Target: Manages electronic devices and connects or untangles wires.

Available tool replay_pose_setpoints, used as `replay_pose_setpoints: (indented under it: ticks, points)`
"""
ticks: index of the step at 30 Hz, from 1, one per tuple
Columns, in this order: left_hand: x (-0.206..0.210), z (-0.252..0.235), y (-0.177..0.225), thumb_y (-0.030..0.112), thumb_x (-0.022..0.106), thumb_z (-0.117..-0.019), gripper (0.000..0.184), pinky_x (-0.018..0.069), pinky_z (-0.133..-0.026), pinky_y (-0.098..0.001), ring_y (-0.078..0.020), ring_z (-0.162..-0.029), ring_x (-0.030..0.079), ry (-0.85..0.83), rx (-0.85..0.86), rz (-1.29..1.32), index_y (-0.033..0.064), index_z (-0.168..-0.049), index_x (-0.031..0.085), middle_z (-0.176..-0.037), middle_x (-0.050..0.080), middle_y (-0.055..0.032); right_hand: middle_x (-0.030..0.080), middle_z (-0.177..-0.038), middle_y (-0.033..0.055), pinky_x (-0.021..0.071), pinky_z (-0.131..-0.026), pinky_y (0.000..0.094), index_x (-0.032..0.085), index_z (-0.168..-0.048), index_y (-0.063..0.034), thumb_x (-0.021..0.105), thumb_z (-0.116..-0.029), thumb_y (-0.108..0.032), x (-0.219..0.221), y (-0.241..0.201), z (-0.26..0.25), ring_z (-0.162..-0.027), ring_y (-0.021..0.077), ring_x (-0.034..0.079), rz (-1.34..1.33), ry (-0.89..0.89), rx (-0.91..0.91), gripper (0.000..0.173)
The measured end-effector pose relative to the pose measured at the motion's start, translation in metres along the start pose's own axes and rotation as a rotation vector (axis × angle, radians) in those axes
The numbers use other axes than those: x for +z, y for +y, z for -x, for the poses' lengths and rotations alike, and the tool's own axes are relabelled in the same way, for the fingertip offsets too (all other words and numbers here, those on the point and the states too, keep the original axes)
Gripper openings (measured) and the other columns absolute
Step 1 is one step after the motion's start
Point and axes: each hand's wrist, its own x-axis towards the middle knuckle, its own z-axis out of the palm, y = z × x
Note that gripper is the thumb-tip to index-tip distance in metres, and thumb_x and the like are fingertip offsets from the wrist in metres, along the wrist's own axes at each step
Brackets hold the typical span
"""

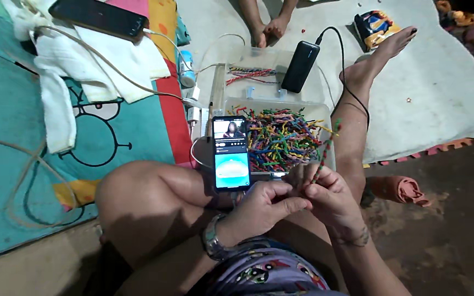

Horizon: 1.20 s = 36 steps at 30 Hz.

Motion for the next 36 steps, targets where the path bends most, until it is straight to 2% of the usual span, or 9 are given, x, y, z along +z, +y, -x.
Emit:
replay_pose_setpoints:
  ticks: [3,5,8,11,15,20,24,30,36]
  points:
    - [0.0,-0.002,-0.002,0.015,0.067,-0.0975,0.022,0.0503,-0.083,-0.0152,-0.0029,-0.091,0.062,0.137,0.224,-0.464,-0.0044,-0.088,0.072,-0.09,0.067,-0.0074,0.073,-0.093,-0.0057,0.0586,-0.077,0.0212,0.072,-0.1,-0.017,0.072,-0.0948,-0.018,0.006,0.0,-0.001,-0.083,0.0021,0.068,0.144,0.118,-0.03,0.006]
    - [0.001,-0.001,-0.002,0.015,0.067,-0.0973,0.022,0.0507,-0.083,-0.015,-0.0023,-0.09,0.062,0.149,0.216,-0.463,-0.0043,-0.088,0.072,-0.09,0.066,-0.0069,0.071,-0.095,-0.0082,0.058,-0.079,0.0203,0.071,-0.102,-0.0189,0.071,-0.0965,-0.022,0.006,0.001,-0.002,-0.085,0.0008,0.067,0.186,0.097,-0.042,0.006]
    - [0.0,0.001,0.004,0.009,0.063,-0.0988,0.011,0.0549,-0.081,-0.0173,0.0027,-0.088,0.065,0.043,-0.028,-0.001,0.0016,-0.098,0.071,-0.094,0.071,0.0053,0.069,-0.116,-0.006,0.054,-0.086,0.0193,0.072,-0.112,-0.018,0.059,-0.1039,-0.03,-0.001,0.0,-0.003,-0.099,0.0015,0.064,0.138,-0.095,-0.015,0.019]
    - [0.0,0.001,0.006,0.007,0.054,-0.1013,0.016,0.0565,-0.078,-0.0227,-0.0044,-0.083,0.066,-0.021,-0.339,0.507,0.0113,-0.107,0.068,-0.094,0.071,0.0048,0.067,-0.13,-0.0029,0.0531,-0.095,0.021,0.075,-0.116,-0.0164,0.056,-0.1055,-0.03,-0.003,-0.002,-0.003,-0.111,0.0035,0.064,0.109,-0.168,0.017,0.026]
    - [-0.001,0.0,0.001,0.012,0.056,-0.1008,0.015,0.0579,-0.078,-0.025,-0.0072,-0.08,0.067,-0.09,-0.437,0.677,0.0153,-0.1,0.071,-0.089,0.069,0.0035,0.072,-0.11,-0.0053,0.0548,-0.089,0.0216,0.077,-0.106,-0.0165,0.064,-0.101,-0.027,-0.002,0.002,-0.004,-0.099,0.0026,0.066,-0.012,-0.116,0.021,0.017]
    - [0.003,-0.001,-0.004,0.005,0.063,-0.0978,0.009,0.0561,-0.082,-0.021,0.0001,-0.087,0.066,0.127,-0.063,0.109,0.0038,-0.098,0.072,-0.093,0.071,0.0056,0.07,-0.089,-0.0065,0.0548,-0.072,0.0171,0.073,-0.093,-0.0167,0.073,-0.0931,-0.018,0.007,0.003,-0.007,-0.078,-0.0005,0.065,-0.061,0.085,0.06,0.001]
    - [0.002,-0.002,-0.009,0.012,0.066,-0.0977,0.016,0.055,-0.083,-0.0162,0.0011,-0.093,0.064,0.212,0.114,-0.269,-0.0024,-0.097,0.074,-0.097,0.068,-0.0015,0.07,-0.086,-0.006,0.0578,-0.073,0.0201,0.07,-0.088,-0.0178,0.078,-0.0885,-0.015,0.012,0.005,-0.01,-0.077,0.0016,0.066,0.09,0.216,0.025,0.009]
    - [-0.006,-0.002,0.008,0.008,0.053,-0.102,0.02,0.0544,-0.076,-0.019,-0.001,-0.08,0.065,0.031,-0.23,0.391,0.0102,-0.099,0.072,-0.091,0.072,0.0054,0.067,-0.123,-0.004,0.0518,-0.096,0.0234,0.071,-0.118,-0.0135,0.053,-0.1065,-0.034,0.0,-0.004,-0.017,-0.112,0.0041,0.062,0.182,-0.173,0.031,0.029]
    - [-0.013,-0.004,0.008,0.014,0.057,-0.1009,0.016,0.0554,-0.072,-0.0203,-0.0027,-0.074,0.064,-0.037,-0.313,0.548,0.0133,-0.096,0.072,-0.085,0.07,0.0046,0.073,-0.092,-0.0065,0.056,-0.075,0.0185,0.076,-0.096,-0.0147,0.069,-0.0974,-0.026,0.004,0.004,-0.026,-0.08,-0.0004,0.066,-0.039,-0.068,0.061,0.014]
